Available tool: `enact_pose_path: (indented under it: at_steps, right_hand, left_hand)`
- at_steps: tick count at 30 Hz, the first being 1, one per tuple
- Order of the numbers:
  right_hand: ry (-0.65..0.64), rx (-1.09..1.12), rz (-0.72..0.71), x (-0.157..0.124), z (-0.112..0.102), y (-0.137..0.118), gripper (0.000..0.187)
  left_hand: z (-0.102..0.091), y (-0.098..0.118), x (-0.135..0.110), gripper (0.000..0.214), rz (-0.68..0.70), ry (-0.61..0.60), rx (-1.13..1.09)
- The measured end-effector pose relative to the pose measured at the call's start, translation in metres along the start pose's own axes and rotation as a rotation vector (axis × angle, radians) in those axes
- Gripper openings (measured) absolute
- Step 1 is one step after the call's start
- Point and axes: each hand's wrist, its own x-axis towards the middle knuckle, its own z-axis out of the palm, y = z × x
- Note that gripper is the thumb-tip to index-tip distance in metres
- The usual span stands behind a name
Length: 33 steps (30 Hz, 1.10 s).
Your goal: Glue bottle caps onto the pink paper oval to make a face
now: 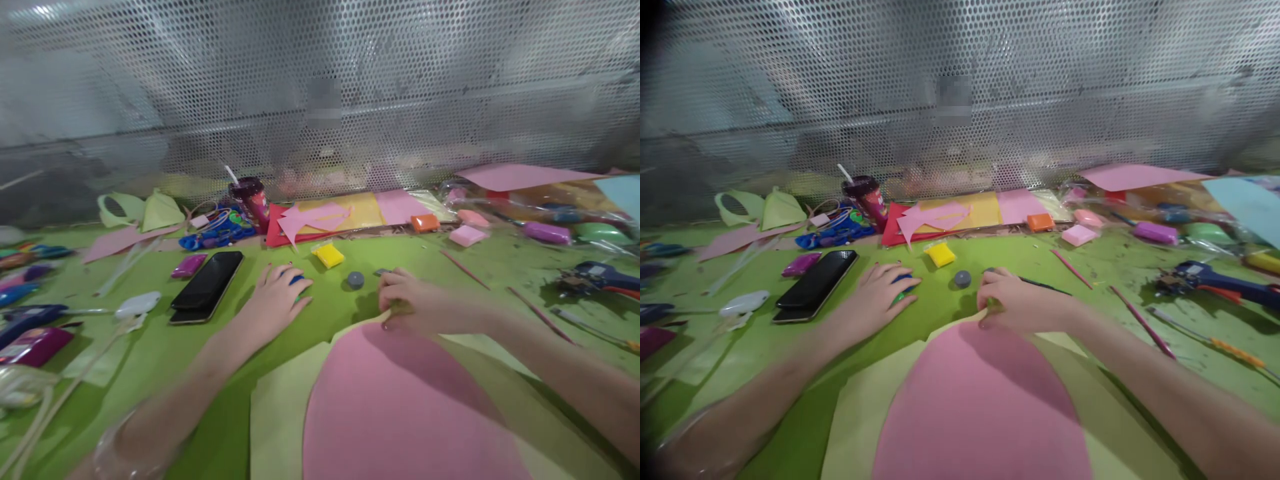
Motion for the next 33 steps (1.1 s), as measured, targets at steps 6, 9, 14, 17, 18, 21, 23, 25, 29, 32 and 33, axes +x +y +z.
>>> enact_pose_path:
  at_steps: [6, 9, 14, 17, 18, 21, 23, 25, 29, 32, 33]
  right_hand:
    - [-0.155, 0.211, 0.045, -0.024, -0.031, 0.006, 0.013]
    - [-0.158, 0.375, -0.027, -0.042, -0.053, 0.016, 0.018]
    - [-0.287, 0.513, -0.180, -0.065, -0.079, 0.020, 0.021]
    - [-0.304, 0.359, -0.165, -0.071, -0.083, 0.020, 0.032]
    - [-0.261, 0.270, -0.131, -0.071, -0.082, 0.020, 0.031]
    - [-0.208, 0.021, 0.053, -0.060, -0.071, 0.021, 0.022]
    - [-0.248, -0.044, 0.155, -0.046, -0.059, 0.020, 0.021]
    - [-0.213, -0.051, 0.197, -0.032, -0.044, 0.017, 0.027]
    - [0.135, -0.113, 0.228, -0.011, -0.015, 0.006, 0.045]
    - [0.181, -0.106, 0.208, -0.004, -0.002, 0.002, 0.043]
    - [0.179, -0.098, 0.184, -0.002, 0.001, 0.002, 0.040]
  left_hand:
    - [0.000, -0.004, 0.003, 0.038, 0.004, -0.051, -0.029]
    - [-0.002, -0.002, 0.002, 0.039, -0.007, -0.069, -0.040]
    - [-0.010, 0.000, 0.002, 0.050, -0.056, -0.064, -0.120]
    - [-0.018, 0.002, 0.004, 0.053, -0.180, -0.040, -0.208]
    - [-0.022, 0.001, 0.005, 0.051, -0.231, -0.018, -0.251]
    - [-0.034, -0.006, 0.006, 0.048, -0.342, 0.072, -0.346]
    - [-0.039, -0.015, 0.006, 0.046, -0.364, 0.091, -0.315]
    - [-0.039, -0.024, 0.005, 0.043, -0.366, 0.051, -0.240]
    - [-0.028, -0.037, 0.004, 0.040, -0.279, -0.027, -0.188]
    - [-0.017, -0.043, 0.002, 0.040, -0.162, -0.003, -0.202]
    - [-0.014, -0.045, 0.001, 0.043, -0.126, 0.007, -0.213]
